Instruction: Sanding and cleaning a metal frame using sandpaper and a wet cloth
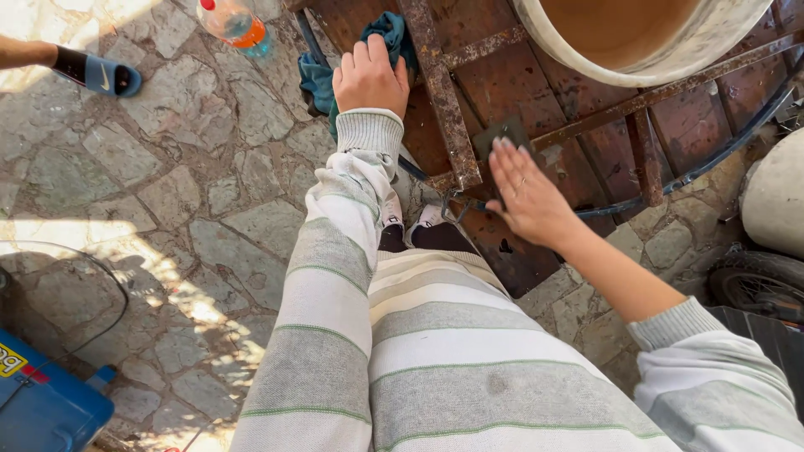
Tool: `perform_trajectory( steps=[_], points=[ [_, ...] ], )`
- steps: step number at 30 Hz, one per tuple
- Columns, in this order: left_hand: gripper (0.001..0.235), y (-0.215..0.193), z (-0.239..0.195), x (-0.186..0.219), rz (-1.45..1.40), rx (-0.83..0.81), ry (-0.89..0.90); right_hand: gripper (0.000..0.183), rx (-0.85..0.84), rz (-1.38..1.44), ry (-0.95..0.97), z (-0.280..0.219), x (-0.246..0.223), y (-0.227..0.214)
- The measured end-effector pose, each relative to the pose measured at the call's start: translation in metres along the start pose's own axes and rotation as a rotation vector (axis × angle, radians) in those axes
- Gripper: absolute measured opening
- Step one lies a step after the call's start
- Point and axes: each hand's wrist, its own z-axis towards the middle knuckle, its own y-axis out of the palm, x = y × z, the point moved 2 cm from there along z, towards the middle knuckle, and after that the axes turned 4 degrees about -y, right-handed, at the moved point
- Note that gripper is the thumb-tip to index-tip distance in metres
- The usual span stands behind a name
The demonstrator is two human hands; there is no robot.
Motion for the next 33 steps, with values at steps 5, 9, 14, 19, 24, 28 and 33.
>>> perform_trajectory(
  steps=[5, 9, 14, 19, 24, 28, 33],
  points=[
    [0.034, -0.003, -0.001, 0.001, 0.016, -0.040, 0.003, 0.069, 0.232, -0.046, -0.018, -0.028, 0.025, 0.013],
    [0.037, -0.003, 0.000, 0.000, 0.015, -0.027, 0.006, 0.082, 0.191, 0.037, 0.031, -0.001, 0.019, 0.014],
    [0.034, -0.006, 0.002, 0.000, 0.007, -0.043, 0.003, 0.063, 0.358, -0.036, 0.045, -0.029, 0.039, 0.024],
    [0.034, -0.008, -0.004, 0.002, -0.006, -0.023, 0.019, 0.056, 0.352, 0.086, 0.402, -0.006, 0.027, 0.030],
    [0.032, -0.012, 0.000, 0.001, -0.014, -0.061, 0.005, 0.065, 0.404, 0.100, 0.172, -0.040, 0.020, 0.047],
    [0.034, -0.012, -0.001, -0.001, 0.024, -0.049, 0.036, 0.058, 0.540, 0.095, 0.385, -0.019, 0.041, 0.026],
    [0.029, -0.015, 0.002, 0.001, -0.017, -0.064, 0.016, 0.066, 0.343, 0.161, 0.203, -0.019, 0.001, 0.037]
  ],
)
